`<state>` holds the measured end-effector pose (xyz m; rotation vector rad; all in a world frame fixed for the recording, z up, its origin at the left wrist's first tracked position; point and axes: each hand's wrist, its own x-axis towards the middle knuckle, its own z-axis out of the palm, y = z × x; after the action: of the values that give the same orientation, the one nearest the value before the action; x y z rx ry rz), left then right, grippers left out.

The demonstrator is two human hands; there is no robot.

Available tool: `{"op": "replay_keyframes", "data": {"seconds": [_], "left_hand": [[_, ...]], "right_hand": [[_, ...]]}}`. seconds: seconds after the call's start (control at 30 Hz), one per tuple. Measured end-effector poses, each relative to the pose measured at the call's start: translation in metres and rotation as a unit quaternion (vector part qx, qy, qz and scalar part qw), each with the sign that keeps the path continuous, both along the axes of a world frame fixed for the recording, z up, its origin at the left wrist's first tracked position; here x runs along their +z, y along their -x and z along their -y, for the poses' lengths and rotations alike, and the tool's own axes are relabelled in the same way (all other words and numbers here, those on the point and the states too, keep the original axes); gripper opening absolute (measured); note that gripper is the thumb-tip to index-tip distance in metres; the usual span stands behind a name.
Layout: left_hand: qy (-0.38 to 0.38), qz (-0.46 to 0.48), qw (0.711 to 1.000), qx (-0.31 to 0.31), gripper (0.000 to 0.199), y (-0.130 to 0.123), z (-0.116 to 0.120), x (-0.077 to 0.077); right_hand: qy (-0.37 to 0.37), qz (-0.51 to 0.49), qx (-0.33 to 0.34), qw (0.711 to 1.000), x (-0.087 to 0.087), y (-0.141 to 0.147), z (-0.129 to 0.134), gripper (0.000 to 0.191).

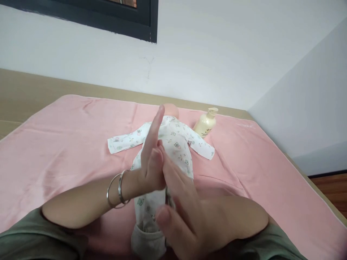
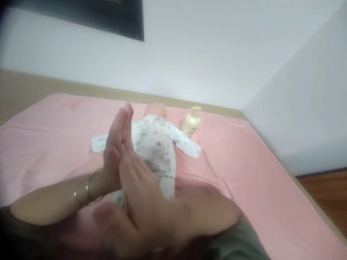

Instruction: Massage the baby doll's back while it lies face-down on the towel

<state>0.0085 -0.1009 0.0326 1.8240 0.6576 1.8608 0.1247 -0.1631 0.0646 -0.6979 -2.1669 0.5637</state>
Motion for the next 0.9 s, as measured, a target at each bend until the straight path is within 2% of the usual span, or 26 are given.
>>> {"op": "replay_keyframes", "data": {"seconds": [0.07, 0.17, 0.23, 0.33, 0.4, 0.47, 0.6, 0.8, 0.9], "left_hand": [[0.017, 0.006, 1.0, 0.009, 0.058, 0.006, -0.023, -0.004], [0.089, 0.029, 0.995, 0.039, 0.059, 0.007, -0.049, -0.012], [0.145, 0.031, 0.986, 0.077, 0.055, 0.005, -0.063, -0.019], [0.222, -0.014, 0.965, 0.138, 0.041, 0.003, -0.082, -0.032], [0.229, -0.079, 0.956, 0.168, 0.033, 0.003, -0.094, -0.041], [0.198, -0.15, 0.952, 0.181, 0.029, 0.004, -0.103, -0.049], [0.161, -0.231, 0.942, 0.182, 0.028, 0.005, -0.111, -0.055], [0.216, -0.262, 0.916, 0.214, 0.044, 0.004, -0.112, -0.052], [0.199, -0.315, 0.902, 0.218, 0.042, 0.005, -0.113, -0.054]], "right_hand": [[0.034, -0.044, 0.018, 0.998, 0.012, -0.002, -0.013, 0.072], [0.105, -0.047, -0.025, 0.993, 0.02, -0.009, -0.036, 0.046], [0.114, -0.057, -0.083, 0.988, 0.014, -0.013, -0.055, 0.04], [0.08, -0.033, -0.173, 0.981, -0.008, -0.011, -0.086, 0.035], [0.051, 0.046, -0.203, 0.977, -0.026, -0.006, -0.104, 0.038], [0.023, 0.122, -0.207, 0.97, -0.043, -0.002, -0.116, 0.042], [-0.007, 0.152, -0.189, 0.97, -0.065, 0.001, -0.13, 0.054], [0.02, 0.182, -0.176, 0.967, -0.073, -0.009, -0.157, 0.059], [0.041, 0.201, -0.192, 0.96, -0.071, -0.017, -0.172, 0.057]]}}
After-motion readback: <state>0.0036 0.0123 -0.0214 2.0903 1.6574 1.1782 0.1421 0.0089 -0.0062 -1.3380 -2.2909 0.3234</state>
